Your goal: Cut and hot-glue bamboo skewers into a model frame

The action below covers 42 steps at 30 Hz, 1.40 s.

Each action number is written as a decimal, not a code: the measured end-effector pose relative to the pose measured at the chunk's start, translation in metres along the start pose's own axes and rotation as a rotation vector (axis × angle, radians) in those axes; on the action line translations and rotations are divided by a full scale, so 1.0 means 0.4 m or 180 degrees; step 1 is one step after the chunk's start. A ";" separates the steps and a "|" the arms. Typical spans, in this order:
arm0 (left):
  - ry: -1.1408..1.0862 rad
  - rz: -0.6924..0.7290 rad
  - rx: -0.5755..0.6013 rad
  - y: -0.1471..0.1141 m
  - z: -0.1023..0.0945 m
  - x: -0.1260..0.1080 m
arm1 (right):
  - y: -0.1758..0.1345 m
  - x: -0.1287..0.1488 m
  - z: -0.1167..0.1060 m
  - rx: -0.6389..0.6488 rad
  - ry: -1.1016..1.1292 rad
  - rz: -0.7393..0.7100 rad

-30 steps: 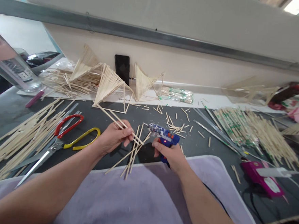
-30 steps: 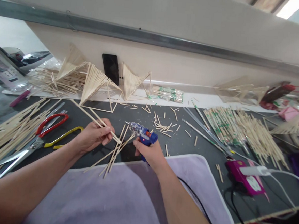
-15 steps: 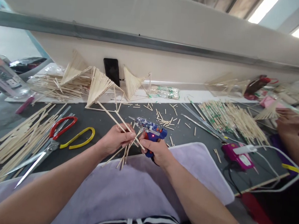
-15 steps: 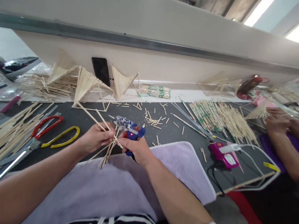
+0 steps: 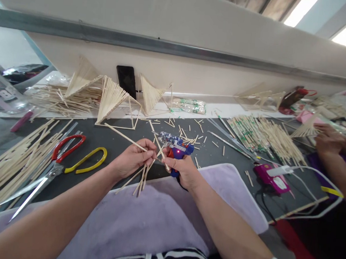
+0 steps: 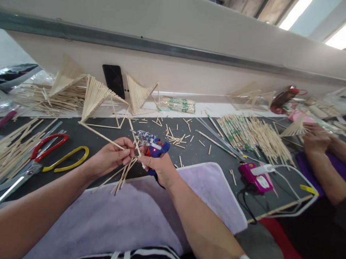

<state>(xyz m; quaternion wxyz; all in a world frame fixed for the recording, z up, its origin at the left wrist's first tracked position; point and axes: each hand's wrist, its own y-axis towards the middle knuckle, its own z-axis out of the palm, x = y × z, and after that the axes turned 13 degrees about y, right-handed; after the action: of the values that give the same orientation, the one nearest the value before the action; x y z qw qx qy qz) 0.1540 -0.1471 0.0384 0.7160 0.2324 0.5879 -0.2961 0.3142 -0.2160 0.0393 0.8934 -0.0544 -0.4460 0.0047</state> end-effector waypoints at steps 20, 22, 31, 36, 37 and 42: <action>-0.0271 -0.0280 -0.0531 0.001 -0.004 0.020 | 0.044 0.004 -0.041 -0.0721 -0.0418 -0.0757; -0.0389 -0.0311 -0.0572 -0.001 0.002 0.017 | 0.043 0.008 -0.040 -0.0764 -0.0355 -0.0766; -0.0623 -0.0517 -0.0709 -0.011 0.038 0.015 | 0.037 0.010 -0.039 -0.0712 -0.0203 -0.0707; -0.0614 -0.0588 -0.0707 -0.018 0.051 0.018 | 0.035 0.005 -0.036 -0.0691 -0.0173 -0.0662; -0.0606 -0.0580 -0.0724 -0.018 0.052 0.019 | 0.035 0.004 -0.036 -0.0704 -0.0178 -0.0654; -0.0601 -0.0566 -0.0832 -0.014 0.052 0.025 | 0.038 0.003 -0.041 -0.0752 -0.0224 -0.0624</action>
<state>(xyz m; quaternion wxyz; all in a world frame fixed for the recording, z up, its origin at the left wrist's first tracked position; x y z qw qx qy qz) 0.1660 -0.1667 0.0329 0.7632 0.0556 0.5697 -0.2999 0.3284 -0.2024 0.0289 0.8607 -0.1151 -0.4777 -0.1330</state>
